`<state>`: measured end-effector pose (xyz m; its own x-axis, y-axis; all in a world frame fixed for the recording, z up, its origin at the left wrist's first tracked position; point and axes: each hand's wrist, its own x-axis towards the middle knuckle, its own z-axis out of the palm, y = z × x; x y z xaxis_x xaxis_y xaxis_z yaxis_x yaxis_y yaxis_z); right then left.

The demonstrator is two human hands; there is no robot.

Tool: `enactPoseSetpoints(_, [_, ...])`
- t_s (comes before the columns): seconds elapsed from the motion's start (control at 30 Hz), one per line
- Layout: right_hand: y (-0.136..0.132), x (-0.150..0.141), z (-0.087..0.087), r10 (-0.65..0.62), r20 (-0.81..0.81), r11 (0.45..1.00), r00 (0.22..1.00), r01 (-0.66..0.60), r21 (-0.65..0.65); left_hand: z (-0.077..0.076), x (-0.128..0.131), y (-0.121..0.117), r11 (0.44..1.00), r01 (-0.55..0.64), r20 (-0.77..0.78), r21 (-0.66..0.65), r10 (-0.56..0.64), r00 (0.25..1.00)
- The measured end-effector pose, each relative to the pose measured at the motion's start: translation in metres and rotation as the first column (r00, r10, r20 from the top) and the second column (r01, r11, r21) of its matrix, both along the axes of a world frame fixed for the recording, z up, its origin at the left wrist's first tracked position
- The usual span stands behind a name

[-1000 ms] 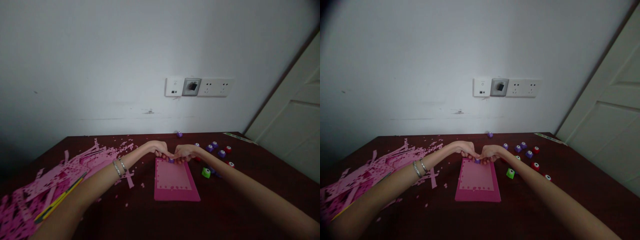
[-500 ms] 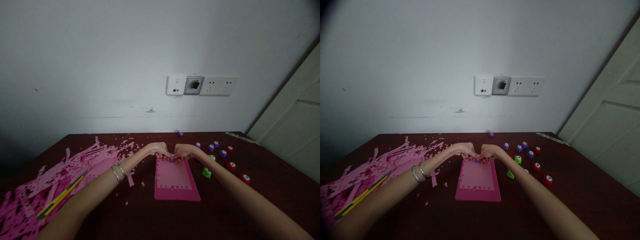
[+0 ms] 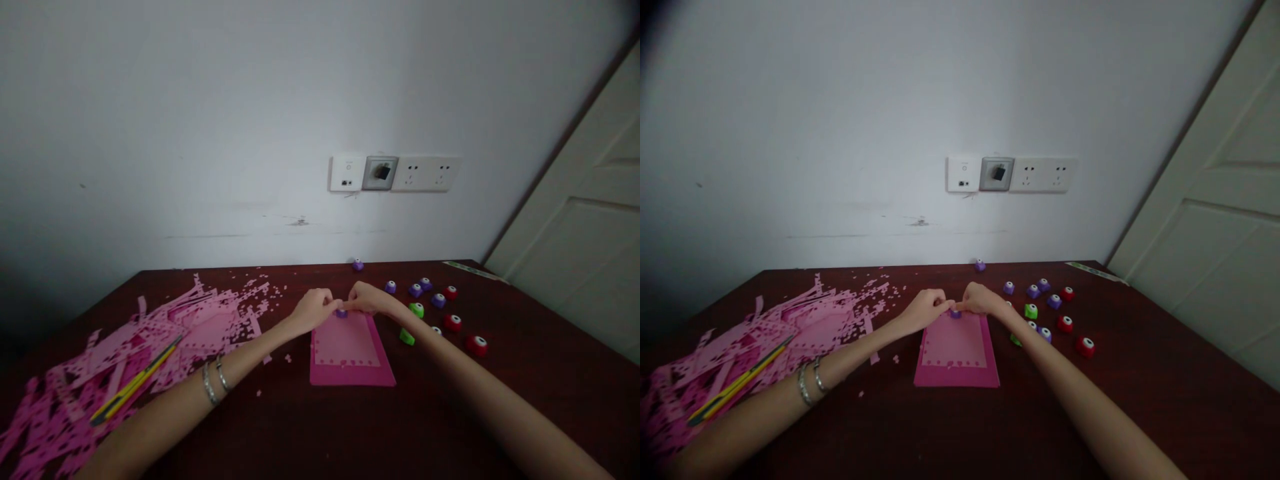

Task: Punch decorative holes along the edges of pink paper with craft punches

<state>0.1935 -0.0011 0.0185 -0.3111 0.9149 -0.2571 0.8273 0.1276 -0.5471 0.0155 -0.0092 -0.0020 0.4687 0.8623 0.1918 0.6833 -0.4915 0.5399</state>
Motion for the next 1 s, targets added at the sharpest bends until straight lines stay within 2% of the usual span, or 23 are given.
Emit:
enactPoseSetpoints(0.07, [-0.003, 0.001, -0.003, -0.03, 0.042, 0.99, 0.999, 0.024, 0.136, 0.003, -0.003, -0.02, 0.987, 0.007, -0.086, 0.16, 0.007, 0.996])
enactPoseSetpoints(0.13, [-0.009, 0.003, -0.004, -0.057, 0.057, 0.971, 0.997, 0.042, 0.235, 0.004, -0.006, -0.04, 0.951, 0.11, -0.207, 0.287, -0.05, 0.977])
enactPoseSetpoints(0.2, [-0.016, 0.005, -0.003, -0.063, 0.029, 0.954, 0.998, 0.052, 0.294, 0.004, -0.009, -0.058, 0.918, 0.197, -0.325, 0.343, -0.081, 0.942])
enactPoseSetpoints(0.27, [-0.023, 0.009, -0.001, -0.037, -0.03, 0.94, 0.999, 0.045, 0.338, 0.0, -0.012, -0.072, 0.912, 0.225, -0.399, 0.344, -0.075, 0.914])
enactPoseSetpoints(0.37, [-0.03, 0.014, -0.002, 0.052, -0.069, 0.929, 0.996, -0.023, 0.37, -0.006, -0.015, -0.087, 0.926, 0.215, -0.425, 0.311, -0.067, 0.903])
enactPoseSetpoints(0.53, [-0.031, 0.015, -0.015, 0.21, 0.049, 0.853, 0.976, -0.208, 0.479, -0.009, -0.016, -0.099, 0.952, 0.216, -0.421, 0.216, -0.109, 0.901])
enactPoseSetpoints(0.63, [-0.027, 0.014, -0.023, 0.274, 0.071, 0.826, 0.959, -0.273, 0.494, -0.008, -0.015, -0.102, 0.951, 0.225, -0.407, 0.211, -0.124, 0.905])
enactPoseSetpoints(0.87, [-0.014, 0.017, -0.033, 0.253, 0.036, 0.831, 0.967, -0.236, 0.505, -0.007, -0.017, -0.105, 0.947, 0.23, -0.398, 0.224, -0.126, 0.909])
enactPoseSetpoints(1.0, [-0.012, 0.024, -0.031, 0.207, 0.003, 0.828, 0.978, -0.176, 0.533, -0.006, -0.019, -0.106, 0.945, 0.242, -0.404, 0.219, -0.137, 0.904])
